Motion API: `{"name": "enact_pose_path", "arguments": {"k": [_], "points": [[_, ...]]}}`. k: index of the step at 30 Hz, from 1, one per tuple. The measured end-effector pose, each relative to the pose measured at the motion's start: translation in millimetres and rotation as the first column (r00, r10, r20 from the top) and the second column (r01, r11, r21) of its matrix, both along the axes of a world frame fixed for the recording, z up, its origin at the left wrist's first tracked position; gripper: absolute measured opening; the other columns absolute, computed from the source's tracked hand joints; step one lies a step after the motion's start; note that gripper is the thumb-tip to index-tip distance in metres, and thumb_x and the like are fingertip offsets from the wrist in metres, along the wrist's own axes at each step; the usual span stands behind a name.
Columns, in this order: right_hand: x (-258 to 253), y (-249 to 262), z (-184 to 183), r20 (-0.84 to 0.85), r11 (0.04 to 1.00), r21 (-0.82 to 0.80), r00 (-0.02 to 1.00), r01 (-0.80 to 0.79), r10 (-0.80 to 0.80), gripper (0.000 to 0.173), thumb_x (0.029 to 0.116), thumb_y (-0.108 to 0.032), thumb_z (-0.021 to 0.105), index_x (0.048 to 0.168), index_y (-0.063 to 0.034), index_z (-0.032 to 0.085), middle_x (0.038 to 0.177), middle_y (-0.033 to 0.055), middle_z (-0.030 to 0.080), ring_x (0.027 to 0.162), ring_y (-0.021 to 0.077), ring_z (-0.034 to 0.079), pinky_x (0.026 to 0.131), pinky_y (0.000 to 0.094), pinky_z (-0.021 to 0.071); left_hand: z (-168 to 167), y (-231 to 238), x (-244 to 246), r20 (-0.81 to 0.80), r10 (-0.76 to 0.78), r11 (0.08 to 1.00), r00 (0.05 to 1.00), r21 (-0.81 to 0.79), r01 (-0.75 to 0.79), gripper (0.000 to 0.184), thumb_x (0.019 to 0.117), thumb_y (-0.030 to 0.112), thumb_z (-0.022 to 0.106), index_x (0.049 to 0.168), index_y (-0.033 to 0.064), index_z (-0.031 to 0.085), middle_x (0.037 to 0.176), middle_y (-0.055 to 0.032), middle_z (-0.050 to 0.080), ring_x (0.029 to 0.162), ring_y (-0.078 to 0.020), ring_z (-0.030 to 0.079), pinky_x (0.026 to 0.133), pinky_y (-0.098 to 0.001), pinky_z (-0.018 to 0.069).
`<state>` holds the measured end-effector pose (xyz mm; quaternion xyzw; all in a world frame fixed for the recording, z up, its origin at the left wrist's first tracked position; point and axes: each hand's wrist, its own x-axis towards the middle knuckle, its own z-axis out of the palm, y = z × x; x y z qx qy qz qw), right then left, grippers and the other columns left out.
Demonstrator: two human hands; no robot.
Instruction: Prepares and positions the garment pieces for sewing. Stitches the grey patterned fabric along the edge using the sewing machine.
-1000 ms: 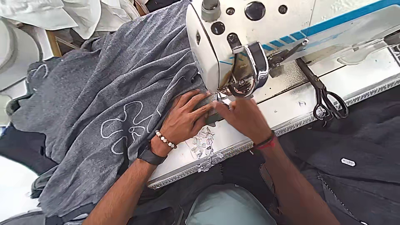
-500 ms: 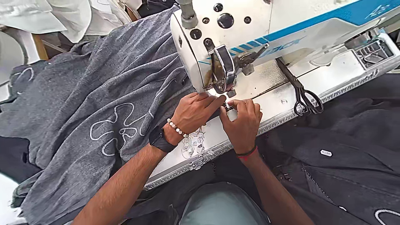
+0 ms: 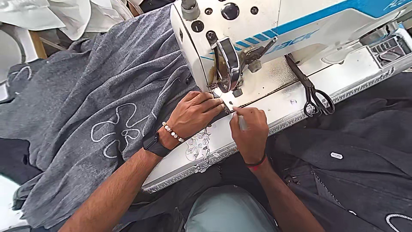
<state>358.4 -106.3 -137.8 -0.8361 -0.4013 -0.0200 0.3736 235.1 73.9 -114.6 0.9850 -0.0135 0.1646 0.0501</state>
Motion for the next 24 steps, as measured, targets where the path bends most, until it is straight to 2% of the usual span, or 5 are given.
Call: {"name": "enact_pose_path", "arguments": {"k": [5,10,15,20,24], "points": [[7.4,16.8,16.8,-0.142,0.986,-0.161,0.987,0.046,-0.069,0.022,0.0945,-0.042,0.072,0.100,-0.0228,0.081,0.091,-0.0019,0.070,0.093,0.0226,0.061,0.079,0.0441,0.0464,-3.2,-5.4,-6.2,-0.010,0.047,0.997,0.999,0.056,-0.046,0.034,0.1014,0.017,0.055,0.131,0.0185,0.071,0.135,-0.0038,0.067,0.124,-0.0281,0.059,0.104,-0.0451,0.0433],[0.2,26.6,10.5,0.023,0.985,-0.165,0.999,0.051,-0.048,0.014,0.0904,-0.035,0.071,0.088,-0.0221,0.076,0.085,-0.0032,0.066,0.092,0.0229,0.059,0.076,0.0449,0.0422,-4.8,-9.7,-7.4,-0.007,0.107,0.993,0.994,0.043,-0.106,0.034,0.1018,0.019,0.053,0.130,0.0181,0.072,0.136,-0.0010,0.068,0.128,-0.0268,0.058,0.107,-0.0445,0.0418],[-12.5,16.4,-2.4,0.292,0.992,-0.111,0.953,-0.054,0.084,0.016,0.0977,-0.028,0.064,0.102,-0.0209,0.078,0.100,0.0010,0.069,0.100,0.0234,0.060,0.082,0.0446,0.0408,-4.2,-8.3,-9.0,-0.039,0.105,0.994,0.994,0.022,-0.104,0.033,0.1029,0.022,0.052,0.131,0.0182,0.069,0.138,-0.0013,0.066,0.130,-0.0258,0.057,0.109,-0.0446,0.0399],[-2.7,-4.5,11.5,0.053,0.982,-0.086,0.983,-0.169,0.174,0.020,0.0936,-0.020,0.064,0.104,-0.0213,0.081,0.111,-0.0014,0.074,0.104,0.0194,0.065,0.084,0.0436,0.0500,0.6,-3.8,-11.7,-0.043,0.054,0.997,0.998,0.049,-0.051,0.038,0.1045,0.044,0.053,0.134,0.0263,0.070,0.139,-0.0020,0.065,0.132,-0.0268,0.054,0.112,-0.0471,0.0368],[19.7,-1.5,11.3,0.059,0.965,-0.094,0.966,-0.245,0.251,0.024,0.0935,-0.020,0.064,0.115,-0.0158,0.076,0.113,0.0037,0.072,0.099,0.0224,0.066,0.079,0.0425,0.0519,-4.2,-15.6,-7.1,0.042,0.152,0.988,0.988,-0.010,-0.151,0.026,0.1006,0.034,0.060,0.113,0.0226,0.080,0.123,-0.0008,0.072,0.124,-0.0272,0.057,0.106,-0.0462,0.0388]]}}
